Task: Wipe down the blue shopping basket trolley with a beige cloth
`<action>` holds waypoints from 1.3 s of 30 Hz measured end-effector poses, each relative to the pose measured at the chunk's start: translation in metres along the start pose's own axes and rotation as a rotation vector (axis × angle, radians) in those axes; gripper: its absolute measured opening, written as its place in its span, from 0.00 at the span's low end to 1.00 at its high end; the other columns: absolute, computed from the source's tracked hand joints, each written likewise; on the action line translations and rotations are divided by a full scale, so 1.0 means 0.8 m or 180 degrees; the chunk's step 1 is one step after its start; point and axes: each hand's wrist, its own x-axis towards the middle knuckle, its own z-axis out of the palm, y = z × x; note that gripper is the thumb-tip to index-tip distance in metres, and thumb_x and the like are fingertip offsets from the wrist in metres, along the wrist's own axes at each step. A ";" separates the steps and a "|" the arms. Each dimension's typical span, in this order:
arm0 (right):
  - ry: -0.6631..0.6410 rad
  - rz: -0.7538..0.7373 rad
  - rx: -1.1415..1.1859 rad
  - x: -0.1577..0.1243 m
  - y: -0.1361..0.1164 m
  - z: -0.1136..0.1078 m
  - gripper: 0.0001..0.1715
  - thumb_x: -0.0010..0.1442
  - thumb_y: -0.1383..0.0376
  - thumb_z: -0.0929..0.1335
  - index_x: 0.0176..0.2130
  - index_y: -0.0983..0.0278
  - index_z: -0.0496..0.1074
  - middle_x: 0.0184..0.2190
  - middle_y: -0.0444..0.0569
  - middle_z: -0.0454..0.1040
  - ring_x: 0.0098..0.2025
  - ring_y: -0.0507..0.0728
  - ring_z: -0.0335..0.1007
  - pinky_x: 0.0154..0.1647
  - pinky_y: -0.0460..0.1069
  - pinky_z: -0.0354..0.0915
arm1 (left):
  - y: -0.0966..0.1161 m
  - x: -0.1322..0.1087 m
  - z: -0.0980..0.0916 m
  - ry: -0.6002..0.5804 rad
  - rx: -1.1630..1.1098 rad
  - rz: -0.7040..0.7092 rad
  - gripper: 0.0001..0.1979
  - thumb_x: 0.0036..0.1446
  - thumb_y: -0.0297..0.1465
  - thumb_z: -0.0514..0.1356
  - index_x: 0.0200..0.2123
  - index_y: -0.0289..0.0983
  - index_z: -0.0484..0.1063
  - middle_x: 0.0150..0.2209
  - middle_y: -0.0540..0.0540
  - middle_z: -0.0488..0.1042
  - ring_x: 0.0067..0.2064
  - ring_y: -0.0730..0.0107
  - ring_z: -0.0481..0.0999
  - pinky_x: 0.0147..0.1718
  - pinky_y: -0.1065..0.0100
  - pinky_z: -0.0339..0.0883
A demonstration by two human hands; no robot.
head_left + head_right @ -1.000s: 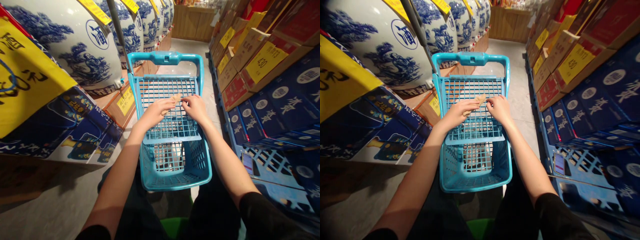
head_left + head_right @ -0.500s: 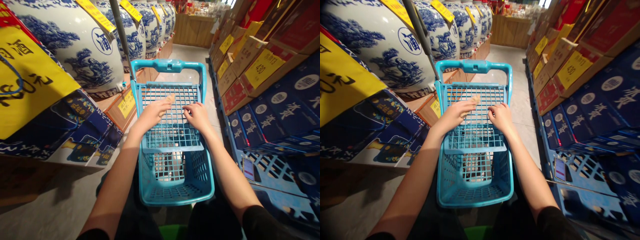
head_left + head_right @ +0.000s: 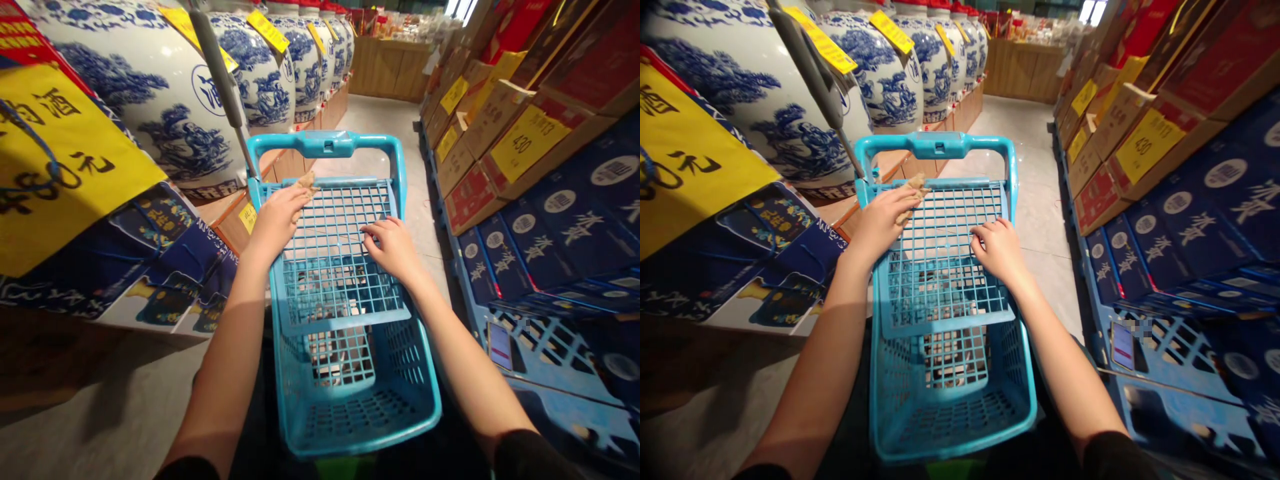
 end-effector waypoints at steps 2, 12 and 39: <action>0.0014 0.0015 -0.0011 -0.001 -0.005 0.001 0.20 0.68 0.68 0.63 0.45 0.62 0.84 0.42 0.54 0.85 0.47 0.64 0.79 0.66 0.63 0.63 | 0.015 0.002 0.014 -0.0300 -0.0240 0.0334 0.23 0.63 0.17 0.58 0.54 0.43 0.82 0.64 0.45 0.78 0.68 0.58 0.73 0.71 0.43 0.65; 0.0168 0.0150 0.0050 -0.008 -0.018 0.004 0.17 0.67 0.67 0.64 0.43 0.62 0.84 0.40 0.53 0.85 0.44 0.64 0.80 0.64 0.63 0.66 | -0.005 -0.010 -0.001 0.0281 -0.0046 -0.0041 0.23 0.66 0.19 0.56 0.56 0.45 0.81 0.66 0.47 0.76 0.70 0.56 0.70 0.72 0.42 0.63; 0.0286 0.0345 0.0239 -0.018 -0.025 0.003 0.16 0.67 0.67 0.65 0.42 0.58 0.84 0.40 0.51 0.85 0.45 0.63 0.80 0.66 0.65 0.64 | 0.030 -0.018 0.003 -0.0710 -0.0992 0.0372 0.24 0.64 0.20 0.57 0.55 0.45 0.83 0.62 0.45 0.79 0.65 0.59 0.77 0.68 0.47 0.70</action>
